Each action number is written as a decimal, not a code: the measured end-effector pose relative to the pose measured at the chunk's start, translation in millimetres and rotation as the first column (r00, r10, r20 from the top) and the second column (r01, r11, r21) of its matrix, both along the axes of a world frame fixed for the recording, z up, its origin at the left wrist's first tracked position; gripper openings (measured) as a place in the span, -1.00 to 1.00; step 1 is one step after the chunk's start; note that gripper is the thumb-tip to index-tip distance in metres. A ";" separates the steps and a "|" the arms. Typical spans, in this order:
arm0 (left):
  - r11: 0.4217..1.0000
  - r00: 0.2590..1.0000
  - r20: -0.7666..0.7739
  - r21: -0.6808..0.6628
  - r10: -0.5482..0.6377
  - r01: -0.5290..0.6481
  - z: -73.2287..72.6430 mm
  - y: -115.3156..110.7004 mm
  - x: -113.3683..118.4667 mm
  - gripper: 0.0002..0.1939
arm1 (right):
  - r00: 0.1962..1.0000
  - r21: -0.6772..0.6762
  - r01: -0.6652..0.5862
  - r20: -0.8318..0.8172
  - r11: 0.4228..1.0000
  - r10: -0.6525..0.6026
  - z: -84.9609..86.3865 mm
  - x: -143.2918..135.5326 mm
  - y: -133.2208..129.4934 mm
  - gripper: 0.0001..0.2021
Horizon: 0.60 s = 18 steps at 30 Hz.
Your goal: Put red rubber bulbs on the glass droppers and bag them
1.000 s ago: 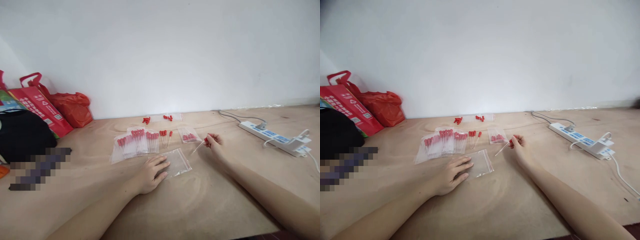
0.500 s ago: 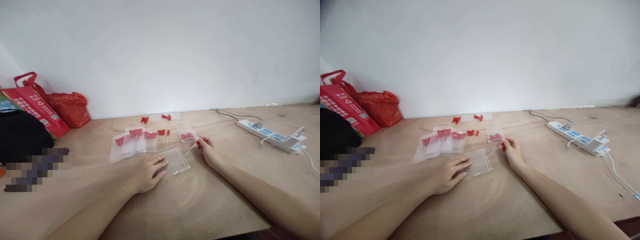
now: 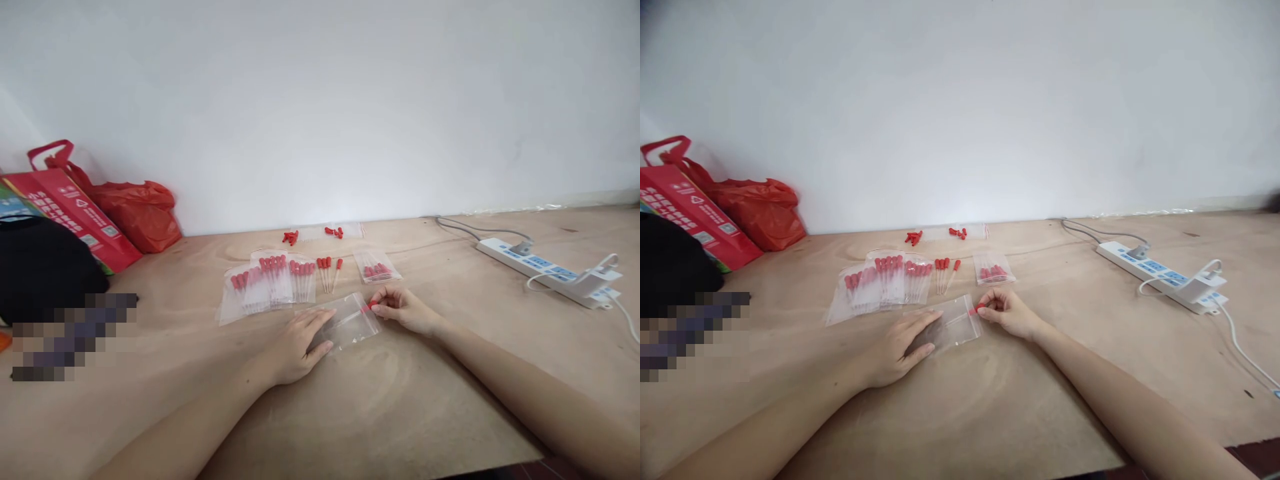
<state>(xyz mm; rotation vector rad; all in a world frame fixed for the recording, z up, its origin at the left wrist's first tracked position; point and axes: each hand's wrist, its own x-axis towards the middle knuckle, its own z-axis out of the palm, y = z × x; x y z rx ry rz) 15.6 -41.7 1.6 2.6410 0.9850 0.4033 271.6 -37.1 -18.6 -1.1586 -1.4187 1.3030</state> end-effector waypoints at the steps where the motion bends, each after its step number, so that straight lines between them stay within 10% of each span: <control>1: 1.000 1.000 0.002 0.002 -0.002 0.002 -0.8 0.3 0.0 -0.53 | 1.000 0.018 -0.020 0.017 1.000 0.020 -0.5 -0.8 0.5 -0.74; 18: 0.999 1.000 0.018 -0.031 -0.009 0.010 3.7 6.5 -2.8 -0.54 | 0.986 -0.196 -0.093 -0.156 0.976 0.063 3.8 -5.4 3.9 -0.74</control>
